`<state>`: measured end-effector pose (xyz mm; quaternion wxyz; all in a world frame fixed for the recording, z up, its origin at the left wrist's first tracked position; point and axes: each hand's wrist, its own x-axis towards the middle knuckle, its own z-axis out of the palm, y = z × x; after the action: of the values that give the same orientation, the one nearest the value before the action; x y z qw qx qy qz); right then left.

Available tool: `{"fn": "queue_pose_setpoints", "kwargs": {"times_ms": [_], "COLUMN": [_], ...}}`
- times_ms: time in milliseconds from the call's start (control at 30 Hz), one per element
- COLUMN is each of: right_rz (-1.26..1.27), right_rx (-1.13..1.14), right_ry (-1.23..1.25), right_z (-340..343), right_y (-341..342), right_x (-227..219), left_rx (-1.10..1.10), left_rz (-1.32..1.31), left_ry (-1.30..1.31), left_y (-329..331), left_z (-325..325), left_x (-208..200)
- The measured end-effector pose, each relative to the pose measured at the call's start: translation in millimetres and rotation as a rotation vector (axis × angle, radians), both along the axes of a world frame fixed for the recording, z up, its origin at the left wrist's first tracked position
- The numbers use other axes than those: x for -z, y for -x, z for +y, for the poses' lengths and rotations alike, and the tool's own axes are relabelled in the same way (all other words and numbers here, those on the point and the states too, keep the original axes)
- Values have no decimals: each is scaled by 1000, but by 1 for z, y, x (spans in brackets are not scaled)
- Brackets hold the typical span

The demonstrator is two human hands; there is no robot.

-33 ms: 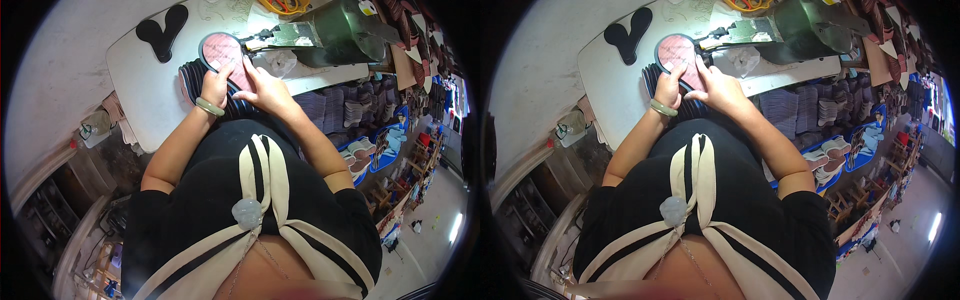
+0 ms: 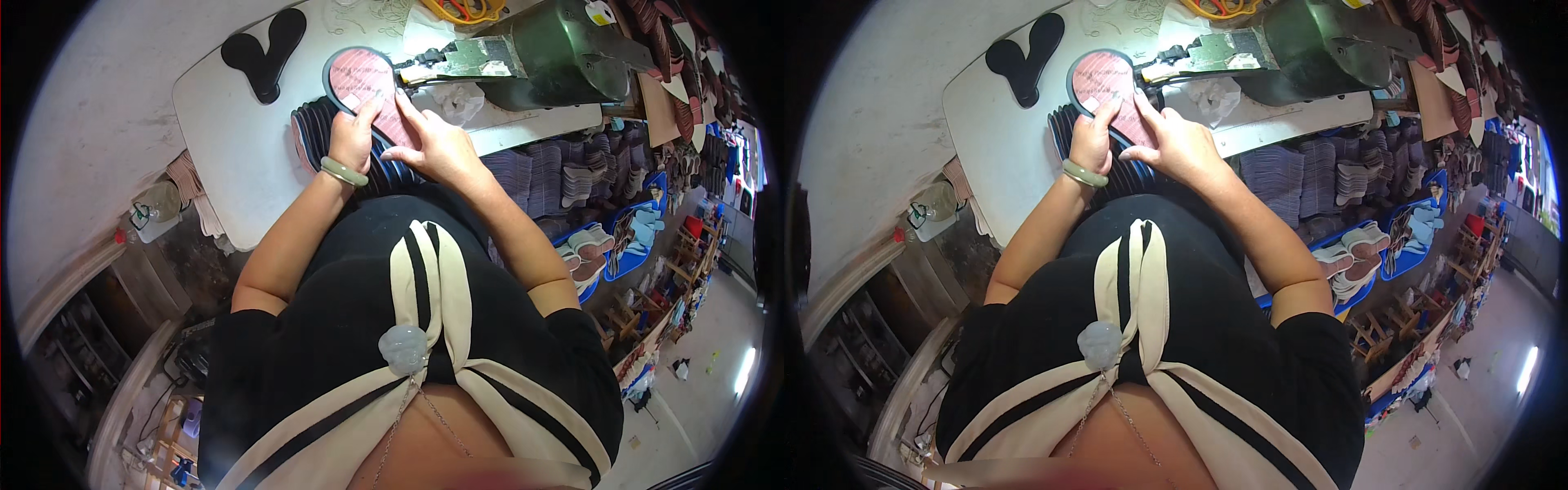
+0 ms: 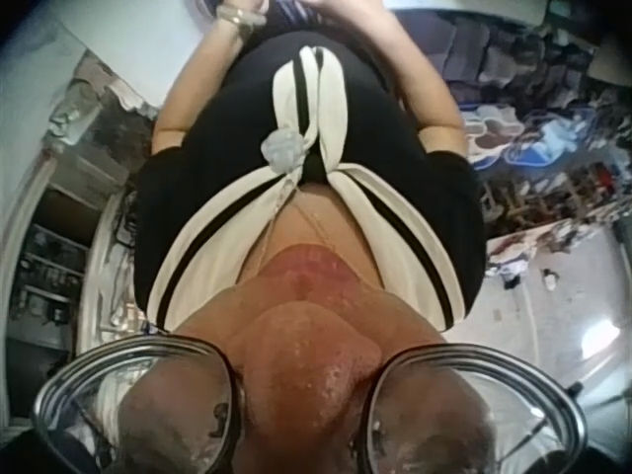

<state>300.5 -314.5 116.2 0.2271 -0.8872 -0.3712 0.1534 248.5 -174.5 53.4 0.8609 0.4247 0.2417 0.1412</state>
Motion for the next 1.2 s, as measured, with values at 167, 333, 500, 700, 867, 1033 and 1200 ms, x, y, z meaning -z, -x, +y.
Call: {"fn": "queue_pose_setpoints", "kwargs": {"times_ms": [167, 333, 500, 700, 867, 1033, 1200], "right_rz": [-67, 270, 1575, 1297, 1329, 1313, 1257], "right_rx": [94, 331, 414, 664, 643, 631, 617], "right_ry": [-159, -637, -827, -840, -889, -872, -796], "right_z": [-9, -35, -36, 1, 20, 30, 28], "right_y": [-49, -75, -37, -35, -42, -50, -54], "right_x": [13, 46, 34, 42, 53, 57, 60], "left_rx": [-104, -196, -90, -320, 1030, 1396, 1406], "left_rz": [102, 227, 328, -12, -582, -167, -10], "left_ry": [-729, -438, -462, -2002, -1854, -1840, -1725], "left_y": [-51, -88, -101, -126, -162, -170, -163], "left_z": [-2, -16, 8, 50, 82, 75, 81], "left_x": [29, 29, 27, 2, -52, -96, -90]}}
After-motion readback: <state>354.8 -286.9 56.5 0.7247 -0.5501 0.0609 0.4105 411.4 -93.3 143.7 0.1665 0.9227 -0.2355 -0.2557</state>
